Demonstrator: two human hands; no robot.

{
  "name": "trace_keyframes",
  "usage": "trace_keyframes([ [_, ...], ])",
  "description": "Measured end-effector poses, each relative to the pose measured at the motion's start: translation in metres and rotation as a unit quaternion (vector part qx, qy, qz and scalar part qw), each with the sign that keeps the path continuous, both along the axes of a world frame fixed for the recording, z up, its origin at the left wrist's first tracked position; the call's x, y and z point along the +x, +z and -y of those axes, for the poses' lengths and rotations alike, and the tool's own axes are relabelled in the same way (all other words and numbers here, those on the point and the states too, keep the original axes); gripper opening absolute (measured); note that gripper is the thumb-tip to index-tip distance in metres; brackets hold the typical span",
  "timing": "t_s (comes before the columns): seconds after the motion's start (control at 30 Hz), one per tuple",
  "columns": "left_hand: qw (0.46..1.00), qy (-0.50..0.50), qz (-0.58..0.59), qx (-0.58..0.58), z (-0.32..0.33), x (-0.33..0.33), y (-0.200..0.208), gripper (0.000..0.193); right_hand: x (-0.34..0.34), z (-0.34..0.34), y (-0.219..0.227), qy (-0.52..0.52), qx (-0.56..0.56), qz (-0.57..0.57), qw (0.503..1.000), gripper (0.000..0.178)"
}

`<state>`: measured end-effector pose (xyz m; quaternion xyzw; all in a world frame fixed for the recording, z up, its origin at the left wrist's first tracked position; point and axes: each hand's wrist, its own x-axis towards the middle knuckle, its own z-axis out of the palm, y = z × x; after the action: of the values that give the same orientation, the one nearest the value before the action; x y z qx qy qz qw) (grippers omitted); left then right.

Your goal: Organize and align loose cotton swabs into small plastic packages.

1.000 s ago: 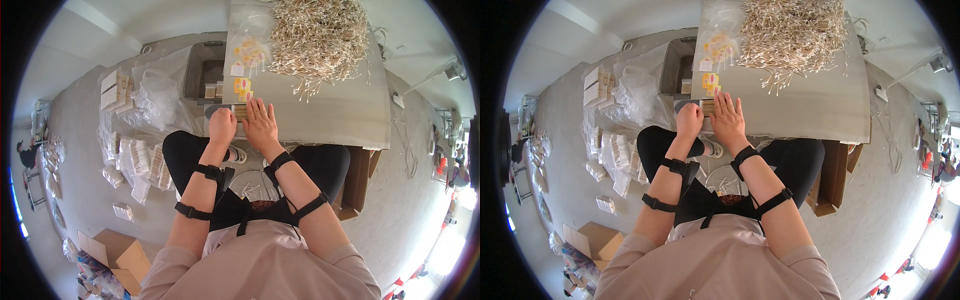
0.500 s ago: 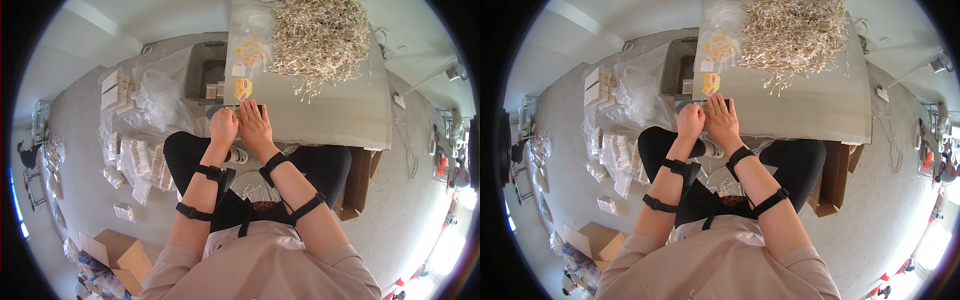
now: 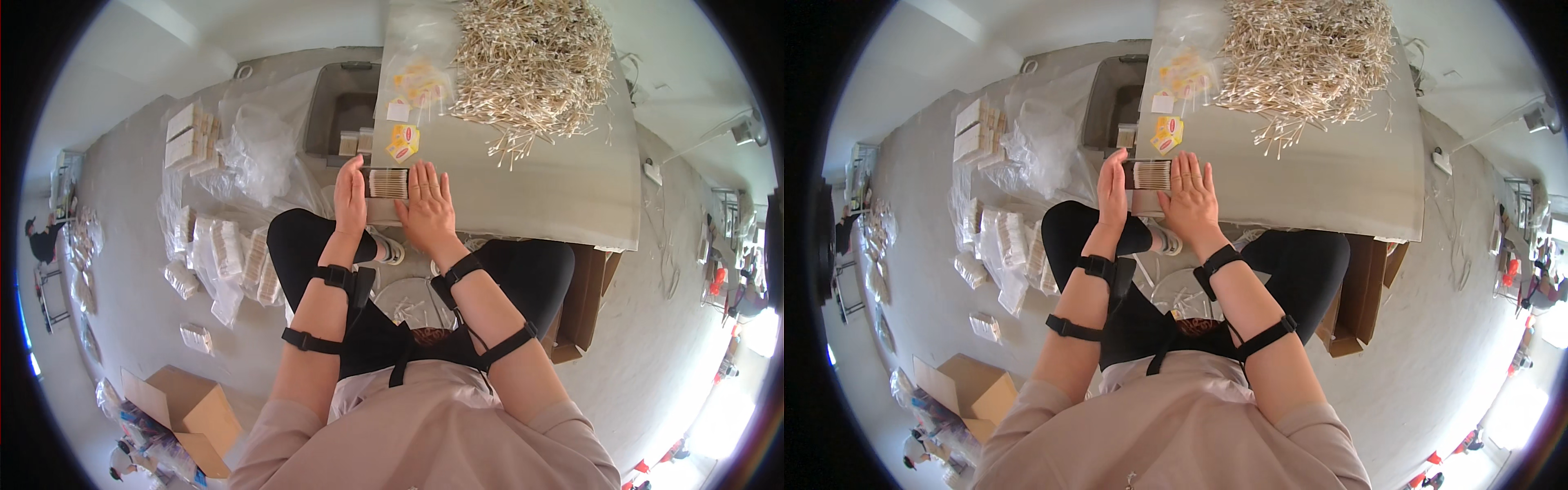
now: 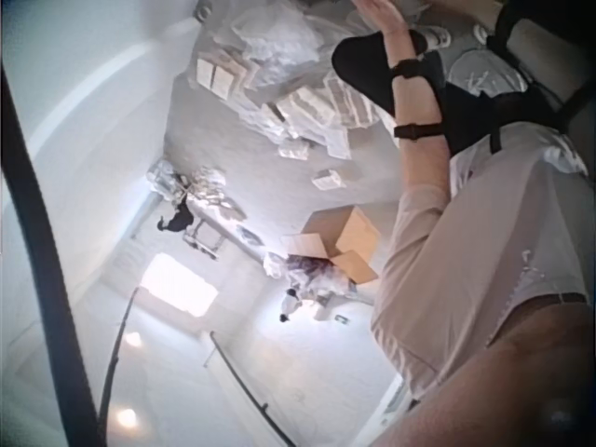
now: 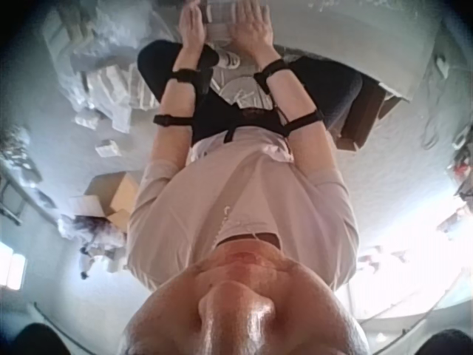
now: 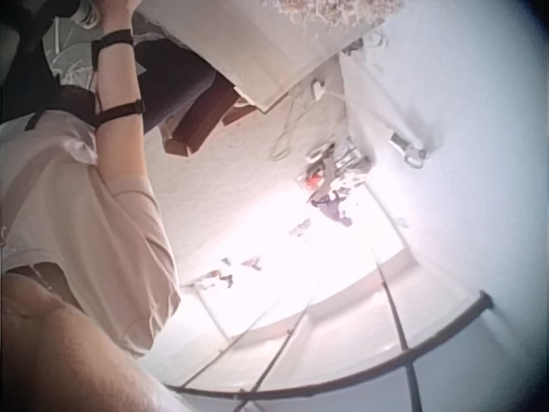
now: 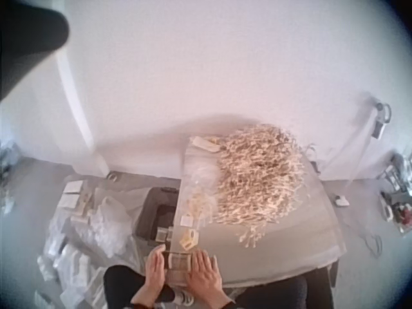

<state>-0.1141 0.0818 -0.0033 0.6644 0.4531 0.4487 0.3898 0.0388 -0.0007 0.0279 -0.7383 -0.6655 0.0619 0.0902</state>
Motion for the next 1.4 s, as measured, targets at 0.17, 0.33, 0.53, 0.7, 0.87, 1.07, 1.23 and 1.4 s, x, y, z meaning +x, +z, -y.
trace_keyframes([
  [0.17, 0.981, -0.074, 0.140, -0.111, 0.000, 0.006, -0.006, 0.054, -0.001, 0.003, 0.002, 0.014, -0.029, 0.010, 0.999, 0.077],
  [0.33, 0.952, -0.085, 0.248, -0.156, -0.002, 0.016, -0.009, 0.060, -0.007, -0.001, 0.000, 0.007, -0.046, 0.026, 0.999, 0.081],
  [0.53, 0.937, -0.073, 0.285, -0.190, -0.001, 0.022, 0.000, 0.066, -0.010, -0.005, 0.001, 0.007, -0.047, 0.015, 0.999, 0.082],
  [0.7, 0.937, -0.072, 0.284, -0.193, -0.002, 0.020, -0.001, 0.068, -0.013, -0.005, 0.001, 0.012, -0.047, 0.008, 0.999, 0.081],
  [0.87, 0.954, -0.072, 0.237, -0.170, -0.007, 0.014, -0.008, 0.065, -0.012, -0.005, 0.002, 0.004, -0.020, -0.013, 1.000, 0.079],
  [1.07, 0.958, -0.070, 0.227, -0.161, -0.009, 0.017, -0.009, 0.065, -0.014, -0.006, -0.001, 0.009, -0.013, 0.011, 1.000, 0.077],
  [1.23, 0.960, -0.070, 0.224, -0.154, -0.009, 0.016, -0.010, 0.065, -0.016, -0.008, 0.001, 0.004, -0.006, 0.013, 1.000, 0.076],
  [1.4, 0.959, -0.071, 0.235, -0.141, -0.013, 0.013, -0.012, 0.066, -0.016, -0.009, 0.003, -0.017, 0.014, -0.035, 0.999, 0.075],
])
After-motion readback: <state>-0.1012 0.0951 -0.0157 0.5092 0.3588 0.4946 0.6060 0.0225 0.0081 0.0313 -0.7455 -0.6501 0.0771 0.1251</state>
